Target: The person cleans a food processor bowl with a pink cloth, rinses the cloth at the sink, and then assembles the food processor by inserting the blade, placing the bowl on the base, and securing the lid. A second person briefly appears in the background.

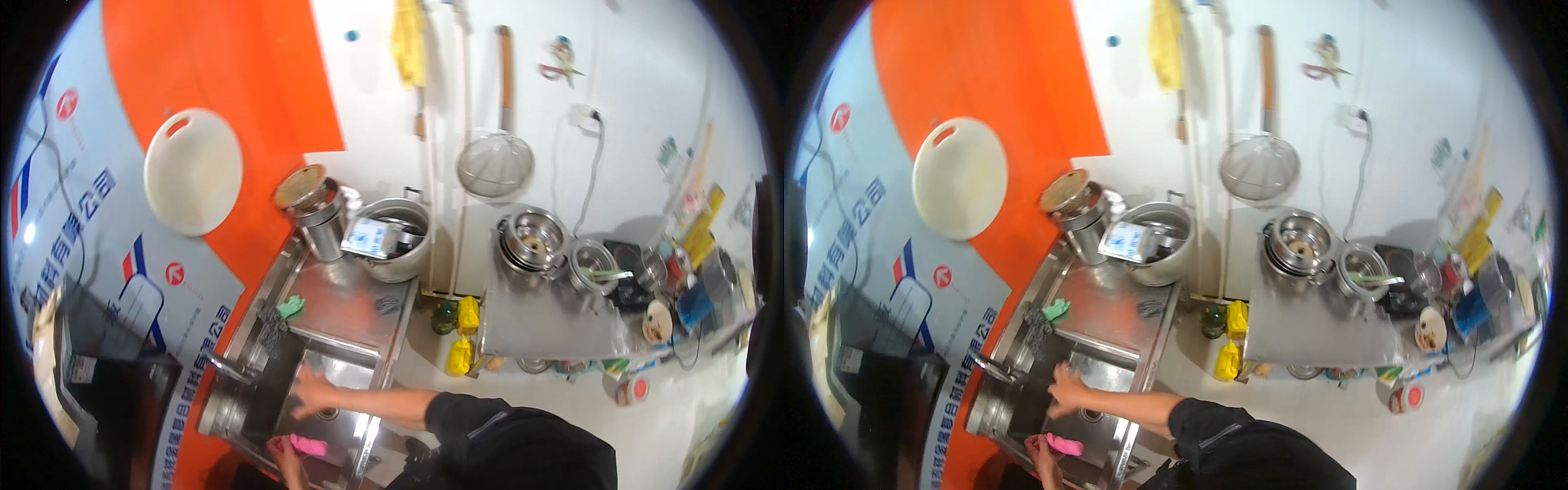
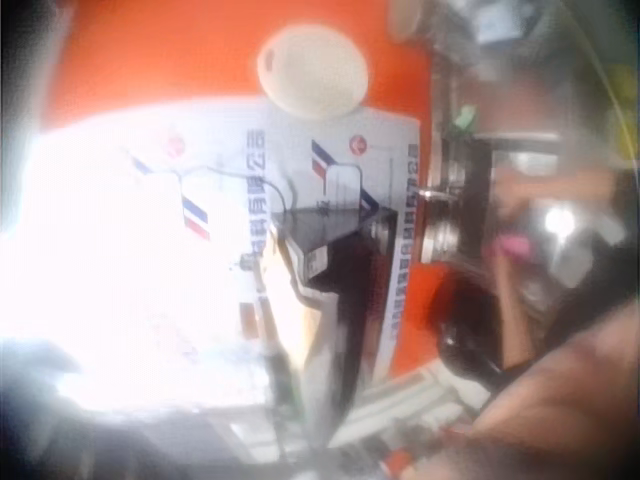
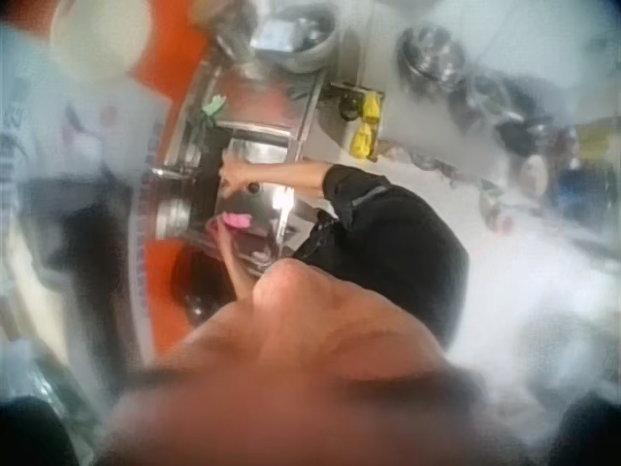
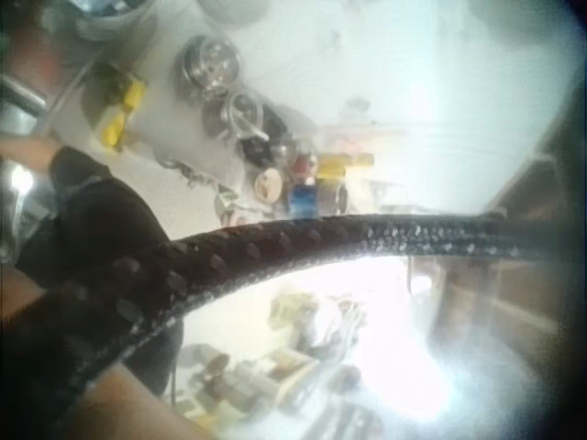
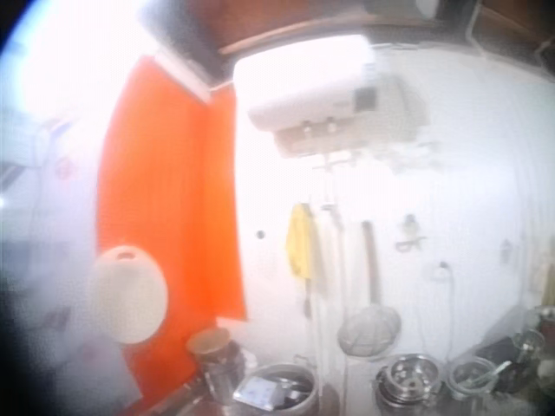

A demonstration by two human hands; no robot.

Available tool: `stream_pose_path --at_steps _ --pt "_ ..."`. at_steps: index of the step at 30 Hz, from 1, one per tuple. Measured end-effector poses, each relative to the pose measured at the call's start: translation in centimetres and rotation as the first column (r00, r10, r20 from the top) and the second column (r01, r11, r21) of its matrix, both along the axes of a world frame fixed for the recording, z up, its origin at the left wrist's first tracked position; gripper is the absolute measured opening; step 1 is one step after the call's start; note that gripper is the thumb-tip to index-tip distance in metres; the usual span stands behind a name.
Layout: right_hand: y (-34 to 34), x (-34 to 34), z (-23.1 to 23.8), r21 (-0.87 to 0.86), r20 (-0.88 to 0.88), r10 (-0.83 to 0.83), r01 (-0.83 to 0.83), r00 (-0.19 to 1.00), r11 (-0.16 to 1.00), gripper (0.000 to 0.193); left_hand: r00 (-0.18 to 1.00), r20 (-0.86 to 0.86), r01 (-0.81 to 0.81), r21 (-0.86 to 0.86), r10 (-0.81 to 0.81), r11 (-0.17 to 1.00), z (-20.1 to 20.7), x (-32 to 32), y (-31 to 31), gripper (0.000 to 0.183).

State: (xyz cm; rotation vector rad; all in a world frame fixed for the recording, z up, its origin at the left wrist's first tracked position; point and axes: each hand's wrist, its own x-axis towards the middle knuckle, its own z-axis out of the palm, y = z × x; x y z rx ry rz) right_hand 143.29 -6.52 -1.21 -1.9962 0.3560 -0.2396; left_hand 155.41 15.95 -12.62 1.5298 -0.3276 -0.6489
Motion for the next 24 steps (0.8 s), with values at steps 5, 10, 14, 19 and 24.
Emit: stream_pose_path --at_steps 5,10,14,19,24 --pt "8.0 -13.5 -7.0 0.092 0.264 -0.218 0.201 0.939 0.975 0.051 0.869 -0.082 0.466 -0.198 -0.488 0.863 4.4 -6.8 -6.0 0.021" --pt "10.1 -35.0 -6.9 0.946 0.239 -0.534 -0.069 0.811 0.317 0.033 0.306 -0.018 0.902 -0.314 -0.952 0.296 8.4 -24.0 -12.8 0.047" --pt "15.6 -54.6 -5.4 0.678 0.133 -0.769 0.508 0.625 0.53 0.041 0.07 0.136 0.967 -0.253 -0.988 0.034 9.7 -46.1 -13.8 0.031" --pt "28.5 -74.9 -2.7 0.392 0.125 -0.987 0.909 0.101 0.142 0.045 -0.284 -0.166 0.882 -0.432 -0.944 -0.189 10.9 -71.7 -6.1 0.045" --pt "43.1 -88.3 -0.8 0.1 0.197 -0.815 0.838 -0.545 -0.536 0.039 -0.611 -0.151 0.779 -0.288 -0.777 -0.556 11.9 -91.9 3.6 0.018"
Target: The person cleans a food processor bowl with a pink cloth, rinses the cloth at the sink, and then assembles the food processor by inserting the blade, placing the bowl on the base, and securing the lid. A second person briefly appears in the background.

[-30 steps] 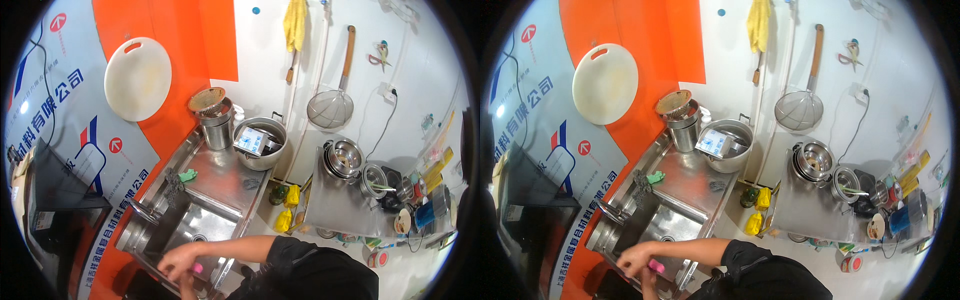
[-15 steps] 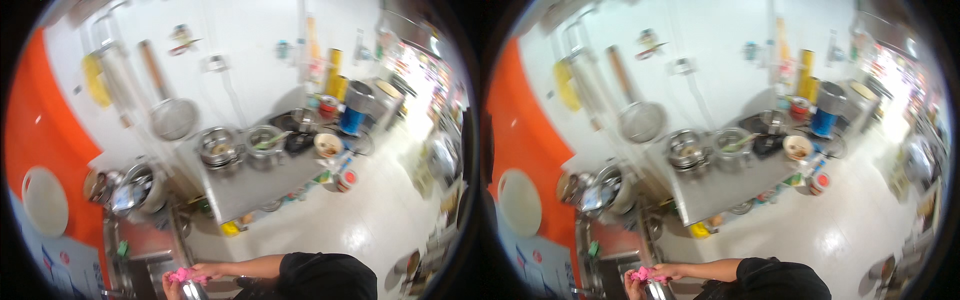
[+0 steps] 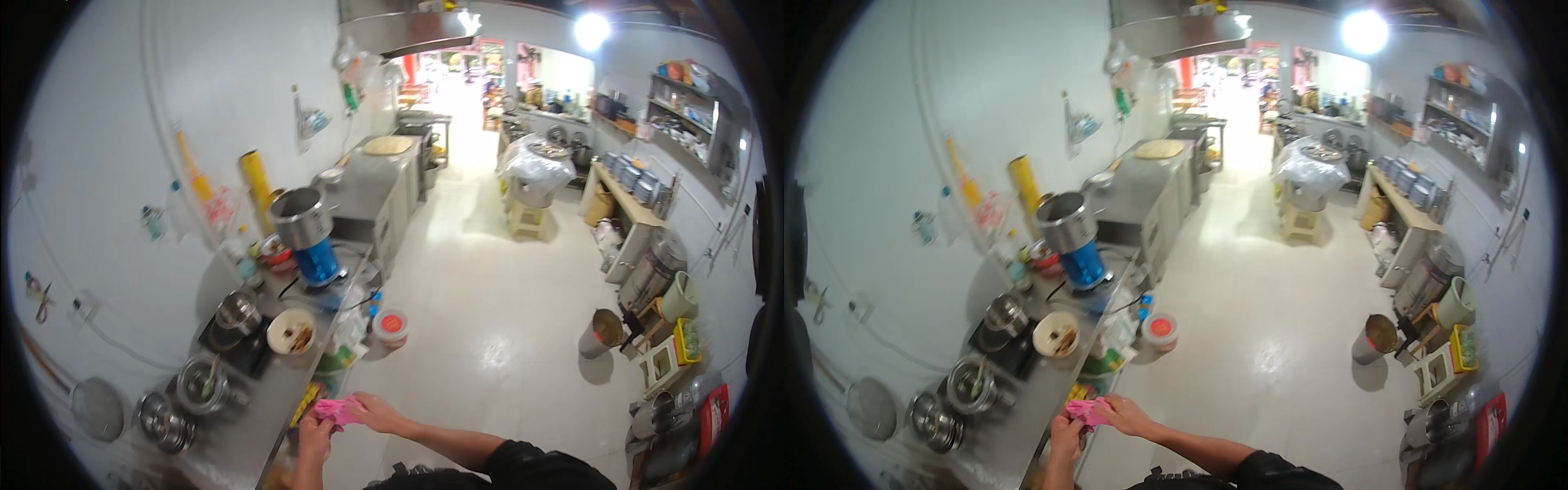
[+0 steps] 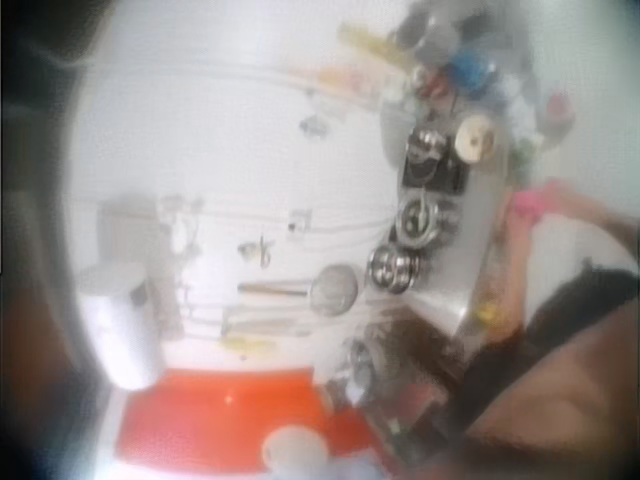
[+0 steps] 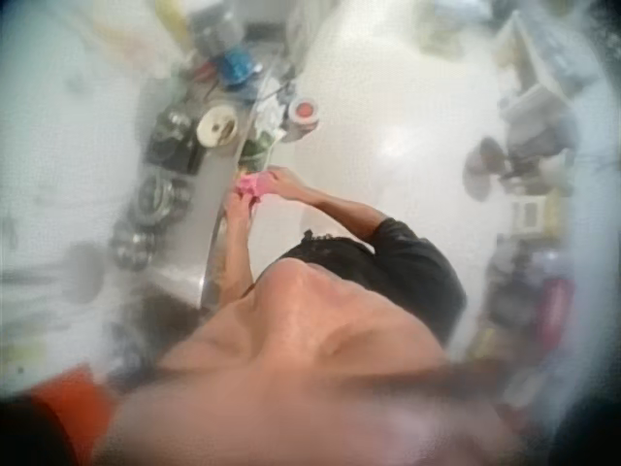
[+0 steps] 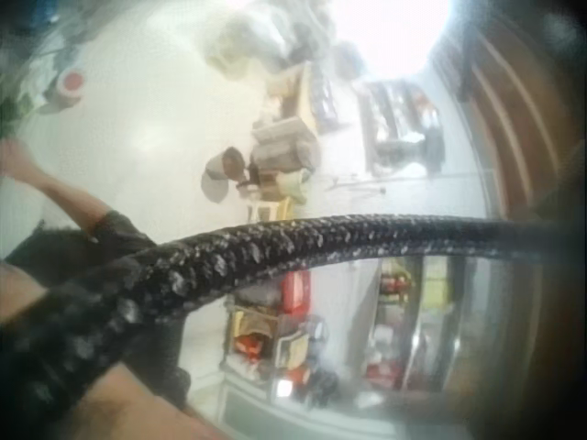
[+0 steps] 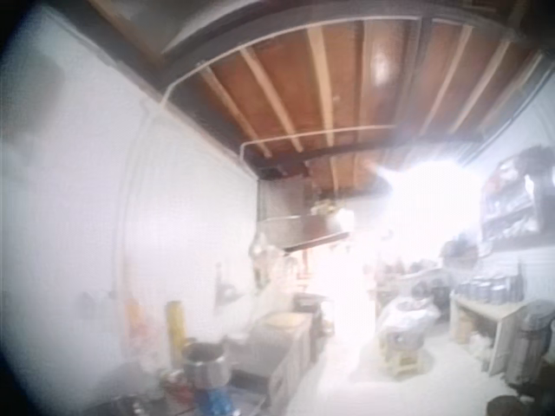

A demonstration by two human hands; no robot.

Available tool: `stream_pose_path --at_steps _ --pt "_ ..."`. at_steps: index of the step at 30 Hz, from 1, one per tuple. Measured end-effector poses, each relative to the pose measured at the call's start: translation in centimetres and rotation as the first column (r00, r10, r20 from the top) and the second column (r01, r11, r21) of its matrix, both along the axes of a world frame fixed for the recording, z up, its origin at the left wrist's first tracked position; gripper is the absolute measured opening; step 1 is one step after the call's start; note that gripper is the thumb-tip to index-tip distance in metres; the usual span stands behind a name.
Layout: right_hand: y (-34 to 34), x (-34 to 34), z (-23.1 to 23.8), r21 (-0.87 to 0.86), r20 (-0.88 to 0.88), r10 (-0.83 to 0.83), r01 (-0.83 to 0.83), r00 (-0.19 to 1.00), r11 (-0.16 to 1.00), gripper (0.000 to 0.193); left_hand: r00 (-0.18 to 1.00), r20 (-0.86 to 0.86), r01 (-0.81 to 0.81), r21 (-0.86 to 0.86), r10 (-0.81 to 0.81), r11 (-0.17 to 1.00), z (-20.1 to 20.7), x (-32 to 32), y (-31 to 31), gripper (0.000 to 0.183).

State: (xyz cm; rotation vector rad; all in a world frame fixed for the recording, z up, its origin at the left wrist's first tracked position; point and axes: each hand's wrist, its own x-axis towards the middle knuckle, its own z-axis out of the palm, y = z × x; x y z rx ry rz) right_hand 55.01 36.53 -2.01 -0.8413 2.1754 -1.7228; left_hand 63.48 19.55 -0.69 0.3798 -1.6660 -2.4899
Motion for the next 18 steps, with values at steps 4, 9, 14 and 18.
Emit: stream_pose_path --at_steps 4,9,14,18 --pt "8.4 -7.6 1.2 -0.01 -0.041 -0.281 0.281 0.959 0.96 0.031 0.962 0.047 0.27 -0.263 -0.268 0.926 -0.7 -11.7 5.3 0.015" --pt "13.2 -17.0 1.6 -0.067 -0.321 -0.481 0.487 0.816 0.871 0.028 0.895 0.038 0.446 -0.106 -0.444 0.889 -3.2 -24.5 8.8 0.014" --pt "15.6 -28.5 4.1 -0.155 0.151 -0.614 0.632 0.775 0.76 0.038 0.878 0.16 0.477 -0.347 -0.451 0.807 -5.7 -37.6 9.6 0.028" --pt "17.7 -38.7 7.6 -0.206 0.1 -0.579 0.586 0.809 0.784 0.042 0.871 -0.28 0.027 -0.794 -0.404 0.608 -3.7 -49.0 11.4 0.05"
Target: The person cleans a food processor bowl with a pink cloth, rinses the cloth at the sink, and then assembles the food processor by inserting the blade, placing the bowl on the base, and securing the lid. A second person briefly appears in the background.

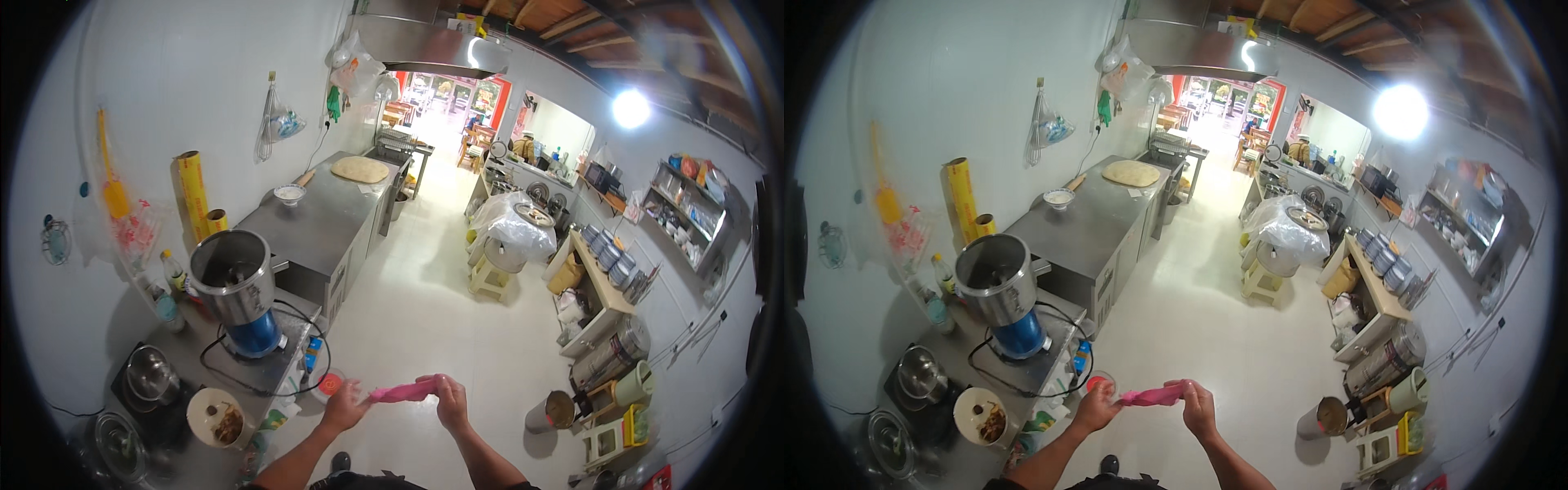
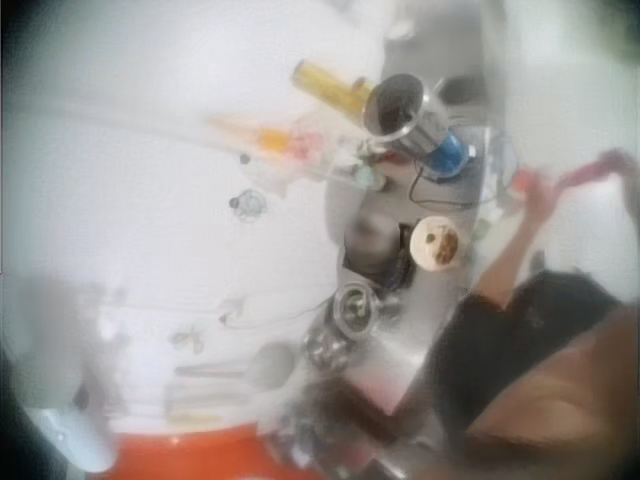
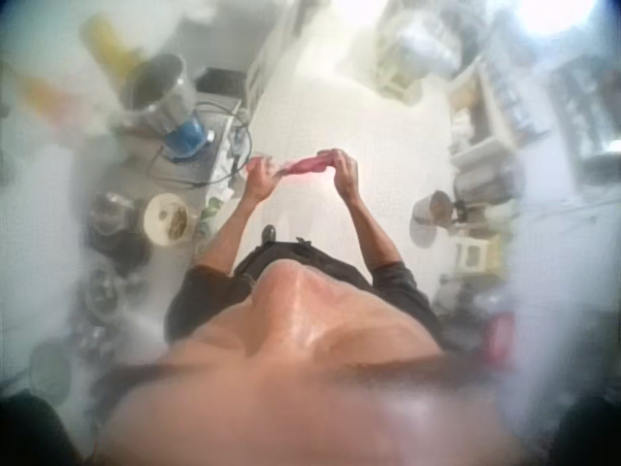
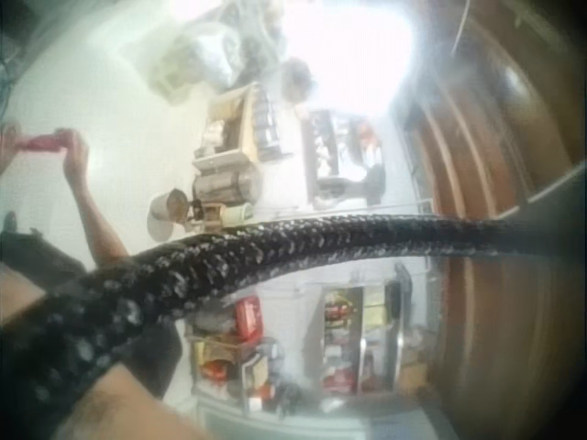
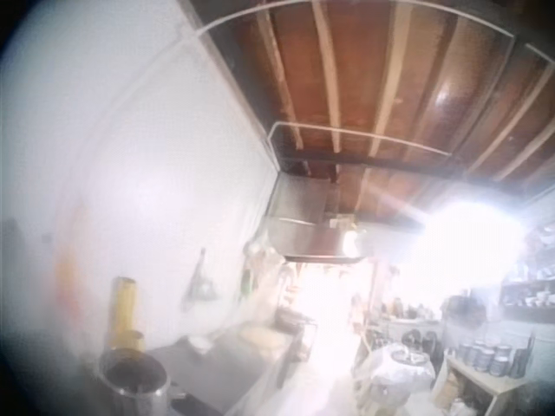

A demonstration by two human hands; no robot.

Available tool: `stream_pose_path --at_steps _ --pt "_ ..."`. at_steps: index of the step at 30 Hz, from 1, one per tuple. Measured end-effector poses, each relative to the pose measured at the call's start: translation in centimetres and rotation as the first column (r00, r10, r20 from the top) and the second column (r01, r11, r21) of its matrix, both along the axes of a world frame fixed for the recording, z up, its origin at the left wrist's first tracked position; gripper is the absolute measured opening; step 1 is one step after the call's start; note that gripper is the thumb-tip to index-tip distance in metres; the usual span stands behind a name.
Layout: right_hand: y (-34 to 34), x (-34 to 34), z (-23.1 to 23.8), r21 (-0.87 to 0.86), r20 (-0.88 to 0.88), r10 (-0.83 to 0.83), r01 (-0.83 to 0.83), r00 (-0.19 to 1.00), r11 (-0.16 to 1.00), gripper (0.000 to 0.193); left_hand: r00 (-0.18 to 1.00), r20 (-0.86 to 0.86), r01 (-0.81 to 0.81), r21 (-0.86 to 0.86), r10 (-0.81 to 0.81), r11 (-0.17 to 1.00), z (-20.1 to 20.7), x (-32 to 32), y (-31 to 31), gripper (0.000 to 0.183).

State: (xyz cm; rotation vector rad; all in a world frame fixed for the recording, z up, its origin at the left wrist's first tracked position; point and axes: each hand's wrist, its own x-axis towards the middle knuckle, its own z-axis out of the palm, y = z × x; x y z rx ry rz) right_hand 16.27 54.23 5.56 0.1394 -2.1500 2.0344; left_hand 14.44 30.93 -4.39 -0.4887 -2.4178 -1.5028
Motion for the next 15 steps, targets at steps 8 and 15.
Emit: stream_pose_path --at_steps 8,15 --pt "6.7 -15.6 3.8 0.328 -0.064 -0.217 0.226 0.974 0.917 0.034 0.793 0.123 0.581 0.139 -0.596 0.802 8.0 -19.5 10.1 0.025" --pt "16.3 -28.6 -2.0 0.363 -0.048 -0.273 0.272 0.961 0.892 0.038 0.644 0.323 0.765 -0.307 -0.694 0.567 4.5 -35.7 14.9 0.022"
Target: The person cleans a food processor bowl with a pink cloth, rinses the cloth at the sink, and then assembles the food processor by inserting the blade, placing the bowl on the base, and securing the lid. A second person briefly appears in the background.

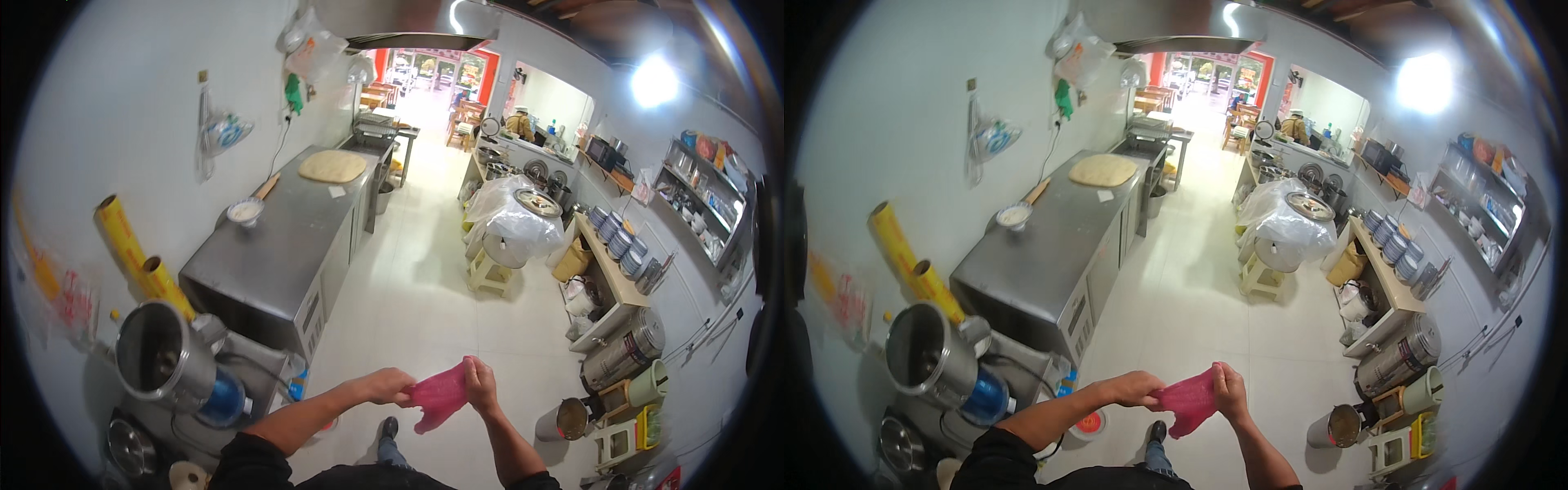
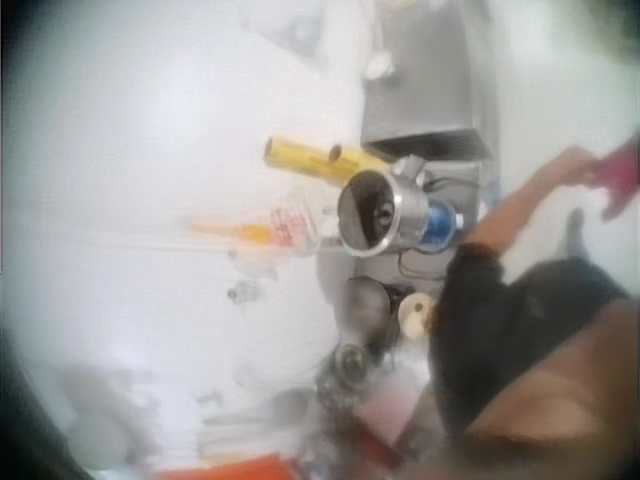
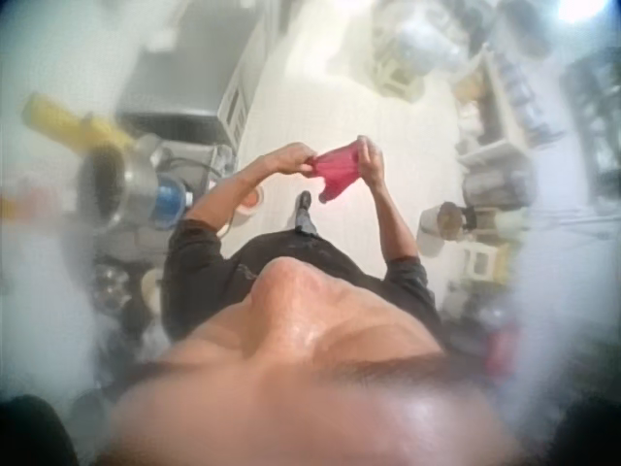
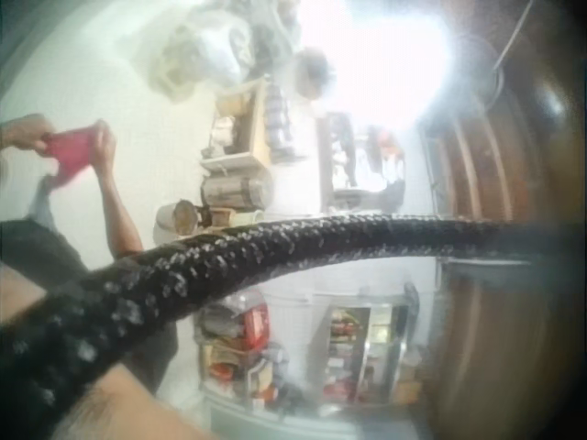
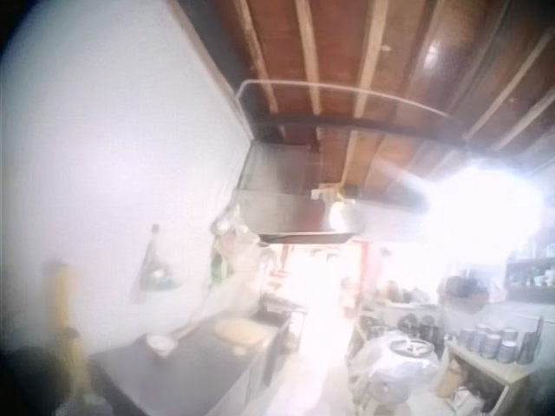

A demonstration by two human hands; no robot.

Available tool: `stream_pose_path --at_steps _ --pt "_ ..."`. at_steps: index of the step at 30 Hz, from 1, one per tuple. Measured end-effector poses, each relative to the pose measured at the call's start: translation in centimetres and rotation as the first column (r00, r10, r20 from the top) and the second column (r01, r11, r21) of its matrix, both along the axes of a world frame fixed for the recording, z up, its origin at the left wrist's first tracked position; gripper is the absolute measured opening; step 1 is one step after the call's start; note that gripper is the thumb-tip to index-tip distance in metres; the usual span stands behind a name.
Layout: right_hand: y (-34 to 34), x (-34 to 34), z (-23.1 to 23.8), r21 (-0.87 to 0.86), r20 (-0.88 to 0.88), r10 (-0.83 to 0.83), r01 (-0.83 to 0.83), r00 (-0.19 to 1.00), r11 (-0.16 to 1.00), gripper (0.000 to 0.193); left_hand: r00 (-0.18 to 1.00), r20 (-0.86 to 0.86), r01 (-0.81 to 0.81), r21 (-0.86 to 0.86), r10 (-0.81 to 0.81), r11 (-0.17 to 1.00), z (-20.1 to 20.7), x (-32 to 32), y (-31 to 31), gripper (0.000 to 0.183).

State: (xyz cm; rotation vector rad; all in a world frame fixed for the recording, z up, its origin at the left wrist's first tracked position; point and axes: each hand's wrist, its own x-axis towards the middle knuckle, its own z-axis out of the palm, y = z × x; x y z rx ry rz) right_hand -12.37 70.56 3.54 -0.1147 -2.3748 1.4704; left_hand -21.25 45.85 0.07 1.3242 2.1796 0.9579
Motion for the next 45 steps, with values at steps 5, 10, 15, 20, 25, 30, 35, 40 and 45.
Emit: stream_pose_path --at_steps 5,10,15,20,25,30,35,40,45 --pt "0.8 -8.9 1.4 0.027 0.061 0.166 -0.168 0.984 0.986 0.028 0.723 -0.465 -0.397 0.325 0.511 0.858 -3.1 -13.6 4.7 0.022" --pt "-3.5 -15.9 3.7 -0.056 0.19 0.905 -0.916 0.381 0.397 0.029 0.146 0.982 -0.968 0.116 0.122 0.22 -4.5 -20.6 9.3 0.033" --pt "3.0 -28.8 2.8 -0.839 -0.314 0.895 -0.533 0.316 -0.106 0.03 -0.118 0.866 -0.89 0.125 -0.486 0.439 -1.3 -24.9 12.5 0.042" --pt "2.7 -45.2 -1.7 -0.904 -0.308 0.319 -0.17 0.897 -0.393 0.042 -0.135 0.717 -0.894 0.21 -0.684 0.396 1.7 -30.8 18.5 0.052" --pt "0.5 -58.2 -2.9 -0.314 -0.023 0.115 -0.117 0.993 0.942 0.04 -0.327 0.621 -0.863 0.111 -0.712 0.493 0.7 -38.9 17.5 0.06" --pt "-2.6 -58.9 -5.2 0.552 -0.142 0.586 -0.427 0.798 0.716 0.023 -0.234 0.703 -0.872 0.154 -0.672 0.464 -4.8 -50.3 9.7 0.065" --pt "-1.4 -60.7 -9.5 0.273 0.138 0.366 -0.39 0.92 0.879 0.017 0.01 0.947 -0.871 0.167 -0.323 0.463 -7.9 -60.3 5.1 0.072" --pt "-0.8 -70.2 -12.9 -0.958 -0.156 0.643 -0.274 0.75 0.088 0.051 0.798 0.309 -0.598 0.289 0.518 0.748 -3.3 -63.8 11.4 0.081" --pt "0.8 -77.0 -12.0 -0.909 -0.139 0.68 -0.366 0.72 0.201 0.05 0.793 -0.214 -0.488 0.337 0.57 0.805 -2.7 -64.3 13.1 0.088"
